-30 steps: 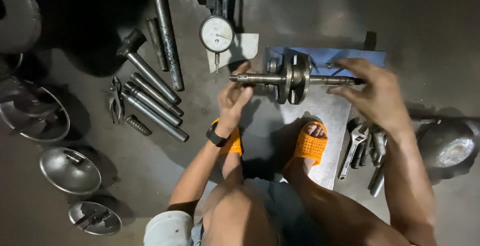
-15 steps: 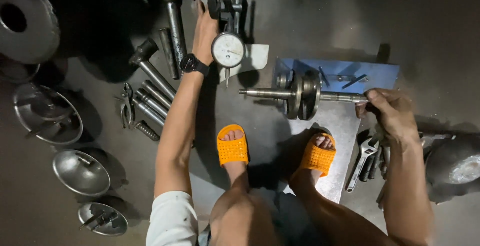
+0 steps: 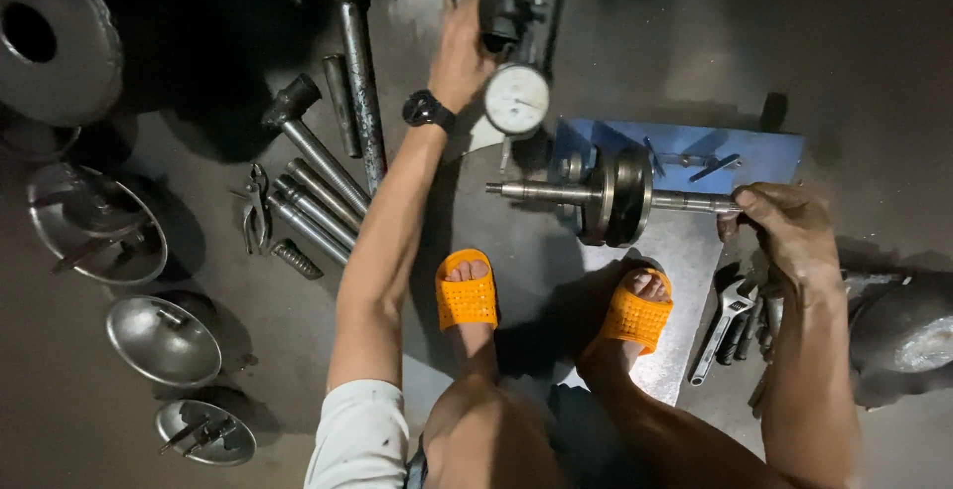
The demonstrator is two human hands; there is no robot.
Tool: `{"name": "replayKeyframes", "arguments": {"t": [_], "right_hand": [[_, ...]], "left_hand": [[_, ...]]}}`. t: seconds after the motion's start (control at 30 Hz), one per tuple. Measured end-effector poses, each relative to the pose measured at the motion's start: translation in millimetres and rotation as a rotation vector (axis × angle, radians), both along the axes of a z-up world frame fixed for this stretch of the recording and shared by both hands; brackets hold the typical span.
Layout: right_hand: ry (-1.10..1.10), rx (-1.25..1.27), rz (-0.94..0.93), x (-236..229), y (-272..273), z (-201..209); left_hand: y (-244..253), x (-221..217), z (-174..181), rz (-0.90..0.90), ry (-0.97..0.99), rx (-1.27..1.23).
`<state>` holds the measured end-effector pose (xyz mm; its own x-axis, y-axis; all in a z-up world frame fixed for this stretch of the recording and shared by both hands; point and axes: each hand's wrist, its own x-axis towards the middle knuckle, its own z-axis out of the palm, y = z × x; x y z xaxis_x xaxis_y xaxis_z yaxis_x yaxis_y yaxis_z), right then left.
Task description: The person assembles a metal shaft with a central cylindrical component, repeatedly picking up and placing down the parts. They use a hammer to tap the assembly and a dial indicator to measure the shaft while it is held in a vise.
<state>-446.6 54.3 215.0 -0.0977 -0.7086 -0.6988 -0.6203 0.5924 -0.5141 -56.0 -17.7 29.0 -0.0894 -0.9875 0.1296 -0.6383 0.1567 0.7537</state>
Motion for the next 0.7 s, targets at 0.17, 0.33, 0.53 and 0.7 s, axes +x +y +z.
{"name": "replayKeyframes", "arguments": {"t": [0.17,0.33,0.53,0.7], "right_hand": [[0.135,0.068,0.079,3.4,0.9,7.0],[-0.011,0.028,0.007,10.3,1.1,12.9],[-0.228,-0.121,0.161,5.4,4.6,13.5],[-0.527,-0.191,0.135,1.2,4.3,9.7]], "left_hand": [[-2.8,-20.1,1.6,-0.03,0.022,-0.106],[-2.2,-22.0,-6.1,-0.031,0.065,-0.089],[-4.0,-17.9,-17.6,-0.042,0.118,-0.065],[-1.6,-15.7,-23.9,-0.045,0.145,-0.039]]}}
